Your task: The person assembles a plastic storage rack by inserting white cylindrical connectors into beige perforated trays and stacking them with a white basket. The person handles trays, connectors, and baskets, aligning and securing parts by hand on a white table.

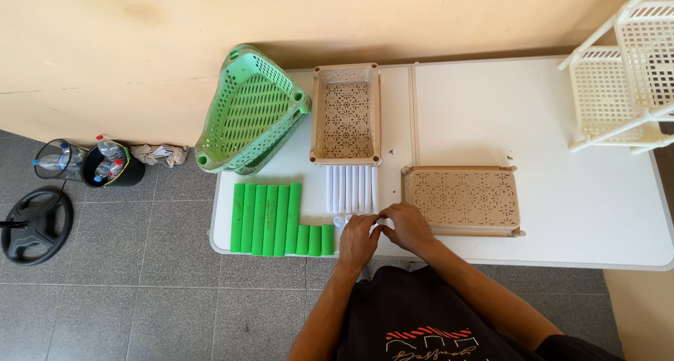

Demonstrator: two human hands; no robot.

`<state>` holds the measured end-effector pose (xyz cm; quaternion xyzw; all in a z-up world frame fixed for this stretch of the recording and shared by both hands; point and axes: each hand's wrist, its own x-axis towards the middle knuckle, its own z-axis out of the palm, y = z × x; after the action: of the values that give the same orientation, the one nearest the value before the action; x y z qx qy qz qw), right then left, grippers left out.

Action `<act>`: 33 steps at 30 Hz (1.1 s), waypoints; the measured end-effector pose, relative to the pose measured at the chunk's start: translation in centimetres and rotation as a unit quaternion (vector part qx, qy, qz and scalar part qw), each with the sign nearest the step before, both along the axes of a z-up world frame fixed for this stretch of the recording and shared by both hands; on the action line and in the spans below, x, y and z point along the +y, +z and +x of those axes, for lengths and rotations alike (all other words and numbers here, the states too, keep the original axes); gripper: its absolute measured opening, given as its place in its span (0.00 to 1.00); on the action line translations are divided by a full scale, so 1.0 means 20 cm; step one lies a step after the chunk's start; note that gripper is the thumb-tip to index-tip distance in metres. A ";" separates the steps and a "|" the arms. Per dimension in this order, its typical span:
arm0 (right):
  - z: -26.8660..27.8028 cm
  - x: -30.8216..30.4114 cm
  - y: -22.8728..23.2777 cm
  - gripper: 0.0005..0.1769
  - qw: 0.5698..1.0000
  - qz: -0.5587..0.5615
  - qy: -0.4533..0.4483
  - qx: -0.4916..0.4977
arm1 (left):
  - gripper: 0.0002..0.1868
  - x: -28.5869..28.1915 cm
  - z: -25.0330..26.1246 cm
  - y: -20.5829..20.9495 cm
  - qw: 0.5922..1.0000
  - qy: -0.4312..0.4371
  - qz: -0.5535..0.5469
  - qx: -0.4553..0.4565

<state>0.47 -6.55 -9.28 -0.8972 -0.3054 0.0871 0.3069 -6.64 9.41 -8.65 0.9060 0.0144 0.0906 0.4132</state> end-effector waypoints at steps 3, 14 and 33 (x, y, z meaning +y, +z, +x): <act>-0.05 0.05 -0.11 0.14 0.999 -0.038 -0.017 -0.017 | 0.11 0.02 -0.03 -0.09 0.999 0.004 0.050 0.012; -0.08 0.13 -0.23 0.11 0.991 -0.079 -0.039 -0.097 | 0.05 0.03 -0.02 -0.25 0.994 -0.012 0.104 0.042; 0.12 -1.00 -0.13 0.27 0.899 0.002 -0.437 0.020 | 0.20 -0.33 0.38 -0.17 0.995 -0.023 -0.094 0.023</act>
<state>2.91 -26.49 -11.86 -0.9377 0.1235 -0.0385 0.3225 0.87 2.75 -12.04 0.8649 0.0112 0.0583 0.4984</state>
